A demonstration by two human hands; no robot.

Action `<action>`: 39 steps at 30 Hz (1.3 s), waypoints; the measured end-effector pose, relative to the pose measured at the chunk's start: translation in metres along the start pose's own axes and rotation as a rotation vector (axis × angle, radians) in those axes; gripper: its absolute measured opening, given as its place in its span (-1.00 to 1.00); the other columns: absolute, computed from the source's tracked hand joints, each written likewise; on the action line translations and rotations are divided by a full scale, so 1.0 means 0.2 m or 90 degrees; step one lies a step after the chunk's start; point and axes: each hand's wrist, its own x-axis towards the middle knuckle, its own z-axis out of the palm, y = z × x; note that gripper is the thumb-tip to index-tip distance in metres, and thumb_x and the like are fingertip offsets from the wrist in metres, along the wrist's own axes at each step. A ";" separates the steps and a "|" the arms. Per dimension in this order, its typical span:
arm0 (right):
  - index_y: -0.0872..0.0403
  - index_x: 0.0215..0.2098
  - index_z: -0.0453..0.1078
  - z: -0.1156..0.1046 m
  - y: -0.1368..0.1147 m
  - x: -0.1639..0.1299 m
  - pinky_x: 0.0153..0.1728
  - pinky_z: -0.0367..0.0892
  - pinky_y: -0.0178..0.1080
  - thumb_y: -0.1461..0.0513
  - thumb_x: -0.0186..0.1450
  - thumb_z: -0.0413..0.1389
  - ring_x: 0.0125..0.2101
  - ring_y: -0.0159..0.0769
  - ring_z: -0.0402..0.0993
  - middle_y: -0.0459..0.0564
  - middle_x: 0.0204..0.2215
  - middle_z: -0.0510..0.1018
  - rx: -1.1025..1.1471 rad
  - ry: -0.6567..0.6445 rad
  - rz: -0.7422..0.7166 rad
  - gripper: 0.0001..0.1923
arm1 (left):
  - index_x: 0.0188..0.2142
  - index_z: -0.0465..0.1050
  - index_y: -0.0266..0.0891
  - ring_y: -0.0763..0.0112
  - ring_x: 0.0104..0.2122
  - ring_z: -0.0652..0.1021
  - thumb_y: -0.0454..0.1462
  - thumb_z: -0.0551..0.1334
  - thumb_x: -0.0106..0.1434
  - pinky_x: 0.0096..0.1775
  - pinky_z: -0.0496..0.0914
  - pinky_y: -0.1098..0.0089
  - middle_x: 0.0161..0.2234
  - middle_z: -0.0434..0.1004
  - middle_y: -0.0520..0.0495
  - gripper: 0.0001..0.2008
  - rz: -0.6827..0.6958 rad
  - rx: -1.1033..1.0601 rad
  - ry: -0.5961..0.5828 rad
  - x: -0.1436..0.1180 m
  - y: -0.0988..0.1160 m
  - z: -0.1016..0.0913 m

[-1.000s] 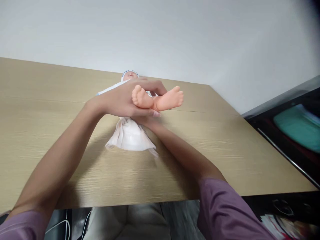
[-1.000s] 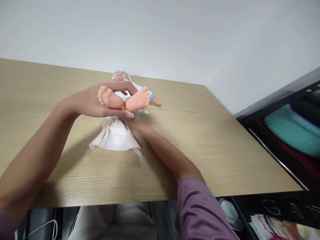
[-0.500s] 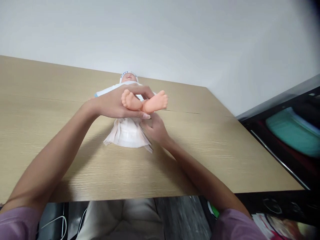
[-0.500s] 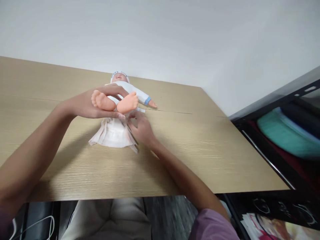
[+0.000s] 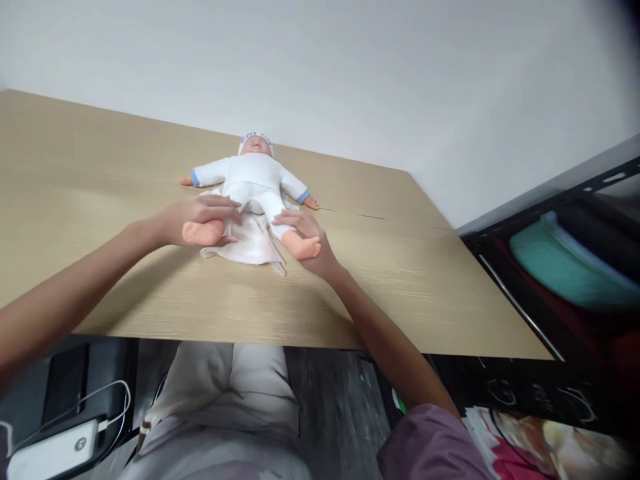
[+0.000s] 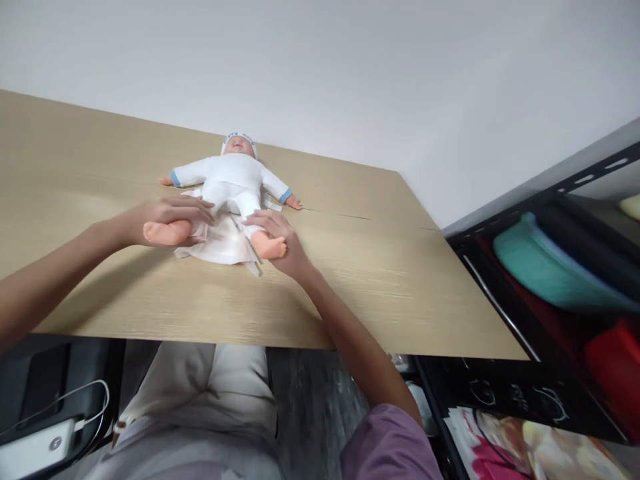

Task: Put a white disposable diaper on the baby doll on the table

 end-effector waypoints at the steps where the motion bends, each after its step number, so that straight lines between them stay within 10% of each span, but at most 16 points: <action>1: -0.05 0.13 0.68 -0.02 0.04 -0.03 0.47 0.42 0.15 0.17 0.58 0.14 0.36 0.00 0.58 0.04 0.26 0.71 0.000 -0.047 -0.047 -0.72 | 0.19 0.68 -0.21 -0.01 0.37 0.60 -0.02 0.38 0.54 0.41 0.45 0.00 0.25 0.72 -0.25 -0.59 0.018 0.008 -0.021 -0.07 -0.04 0.01; 6: -0.12 0.23 0.62 -0.01 0.18 -0.09 0.63 0.19 0.23 0.34 0.53 0.01 0.50 -0.01 0.44 0.01 0.36 0.63 -0.072 -0.208 -0.227 -0.53 | 0.44 0.54 -0.11 -0.03 0.58 0.37 -0.33 0.29 0.53 0.48 0.42 -0.05 0.45 0.56 -0.27 -0.48 0.039 -0.049 -0.099 -0.29 -0.18 0.07; 16: -0.10 0.28 0.61 -0.03 0.14 -0.08 0.50 0.39 0.19 0.29 0.64 -0.11 0.45 -0.09 0.49 0.08 0.33 0.64 0.050 -0.250 -0.102 -0.49 | 0.48 0.48 -0.05 -0.03 0.62 0.29 -0.58 0.24 0.24 0.48 0.42 -0.12 0.52 0.48 -0.24 -0.15 0.038 -0.080 -0.105 -0.31 -0.20 0.12; 19: -0.02 0.39 0.54 -0.01 0.01 -0.11 0.47 0.38 0.24 0.06 0.64 0.12 0.45 0.11 0.44 0.23 0.33 0.58 -0.047 -0.252 -0.092 -0.56 | 0.45 0.51 -0.07 -0.05 0.62 0.30 -0.61 0.22 0.22 0.46 0.43 -0.13 0.51 0.49 -0.25 -0.15 0.041 -0.080 -0.100 -0.30 -0.19 0.11; 22: 0.02 0.47 0.47 0.07 -0.10 -0.15 0.40 0.40 0.29 -0.09 0.51 0.34 0.40 0.30 0.39 0.33 0.32 0.52 -0.208 -0.244 -0.114 -0.32 | 0.46 0.48 -0.10 -0.06 0.63 0.27 -0.60 0.22 0.23 0.47 0.42 -0.13 0.52 0.47 -0.27 -0.16 0.061 -0.071 -0.106 -0.30 -0.19 0.11; 26: -0.04 0.39 0.56 0.15 -0.14 -0.15 0.23 0.49 0.12 0.20 0.61 0.16 0.19 0.15 0.50 0.25 0.17 0.60 -0.307 -0.223 -0.077 -0.58 | 0.44 0.50 -0.10 -0.09 0.62 0.29 -0.54 0.29 0.26 0.49 0.40 -0.13 0.52 0.47 -0.28 -0.23 0.074 -0.066 -0.099 -0.31 -0.19 0.12; 39: 0.00 0.03 0.61 0.18 0.02 -0.10 0.00 0.45 -0.02 0.12 0.70 -0.06 -0.06 0.04 0.55 0.12 -0.13 0.69 -0.168 -0.054 0.016 -0.62 | 0.47 0.41 0.00 -0.08 0.60 0.32 -0.44 0.33 0.23 0.48 0.34 -0.01 0.53 0.45 -0.14 -0.18 -0.052 -0.011 -0.156 -0.28 -0.12 0.06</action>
